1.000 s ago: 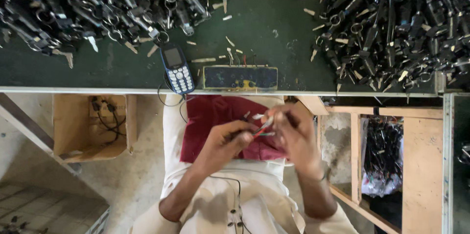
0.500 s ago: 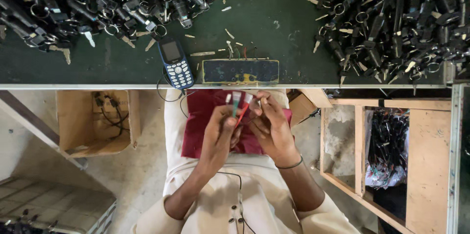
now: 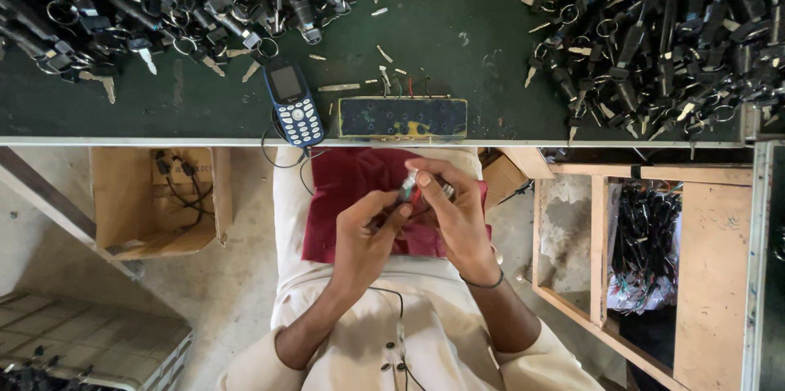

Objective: The person sits at a workbench covered with piles of black cable connectors and assembles power plugs. They pick a connector, twist the stripped wire ends together, insert the wires into the plug body, and place the finished cable aside, repeating the process.

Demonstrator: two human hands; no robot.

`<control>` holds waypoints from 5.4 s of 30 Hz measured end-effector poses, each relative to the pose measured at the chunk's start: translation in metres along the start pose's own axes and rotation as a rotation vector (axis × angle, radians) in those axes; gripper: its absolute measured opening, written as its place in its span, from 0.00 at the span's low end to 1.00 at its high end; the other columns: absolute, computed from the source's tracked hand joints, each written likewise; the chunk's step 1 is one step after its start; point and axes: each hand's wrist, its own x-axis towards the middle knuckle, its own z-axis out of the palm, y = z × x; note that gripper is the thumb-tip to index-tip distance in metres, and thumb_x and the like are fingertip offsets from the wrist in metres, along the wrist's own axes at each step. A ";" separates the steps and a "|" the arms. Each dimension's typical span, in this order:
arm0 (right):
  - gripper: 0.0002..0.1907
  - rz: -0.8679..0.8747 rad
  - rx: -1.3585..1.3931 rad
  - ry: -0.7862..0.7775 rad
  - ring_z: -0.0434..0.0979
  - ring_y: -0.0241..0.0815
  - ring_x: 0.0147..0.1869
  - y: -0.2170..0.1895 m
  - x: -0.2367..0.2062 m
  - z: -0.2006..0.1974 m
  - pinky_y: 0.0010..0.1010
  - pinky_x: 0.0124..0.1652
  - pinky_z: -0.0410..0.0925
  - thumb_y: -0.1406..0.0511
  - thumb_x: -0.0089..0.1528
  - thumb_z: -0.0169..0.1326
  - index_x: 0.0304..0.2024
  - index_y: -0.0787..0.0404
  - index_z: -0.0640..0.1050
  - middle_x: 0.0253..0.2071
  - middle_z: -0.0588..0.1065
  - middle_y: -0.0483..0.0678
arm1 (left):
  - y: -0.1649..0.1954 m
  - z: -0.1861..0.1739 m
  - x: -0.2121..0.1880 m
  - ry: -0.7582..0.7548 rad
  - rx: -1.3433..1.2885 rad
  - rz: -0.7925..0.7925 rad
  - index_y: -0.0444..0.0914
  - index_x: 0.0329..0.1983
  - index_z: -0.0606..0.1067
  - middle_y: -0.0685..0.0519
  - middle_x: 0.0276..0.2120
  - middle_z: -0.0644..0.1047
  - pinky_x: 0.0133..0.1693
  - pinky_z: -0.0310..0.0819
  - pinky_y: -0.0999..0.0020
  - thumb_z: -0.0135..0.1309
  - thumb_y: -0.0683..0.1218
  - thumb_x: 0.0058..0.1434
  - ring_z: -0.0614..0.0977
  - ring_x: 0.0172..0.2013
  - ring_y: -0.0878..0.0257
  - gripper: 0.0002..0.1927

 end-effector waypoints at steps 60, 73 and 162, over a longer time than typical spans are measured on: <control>0.20 0.230 0.347 -0.231 0.74 0.33 0.39 -0.005 -0.011 -0.041 0.27 0.43 0.71 0.68 0.67 0.53 0.62 0.63 0.72 0.45 0.77 0.50 | -0.027 -0.004 0.018 0.021 -0.307 -0.426 0.32 0.40 0.80 0.54 0.27 0.79 0.30 0.73 0.74 0.55 0.41 0.66 0.77 0.27 0.72 0.07; 0.13 0.224 0.309 -0.074 0.72 0.32 0.27 0.050 0.020 -0.064 0.24 0.29 0.67 0.62 0.72 0.50 0.50 0.66 0.76 0.44 0.79 0.55 | -0.066 0.027 0.061 0.189 0.071 -0.243 0.32 0.32 0.82 0.57 0.18 0.75 0.21 0.63 0.74 0.62 0.45 0.64 0.70 0.20 0.75 0.10; 0.09 0.182 0.026 0.045 0.66 0.25 0.25 0.063 0.066 -0.038 0.21 0.24 0.59 0.63 0.63 0.63 0.37 0.64 0.84 0.29 0.78 0.40 | -0.070 -0.005 0.064 0.129 0.305 -0.181 0.32 0.31 0.79 0.48 0.19 0.77 0.26 0.69 0.66 0.53 0.48 0.67 0.76 0.20 0.64 0.15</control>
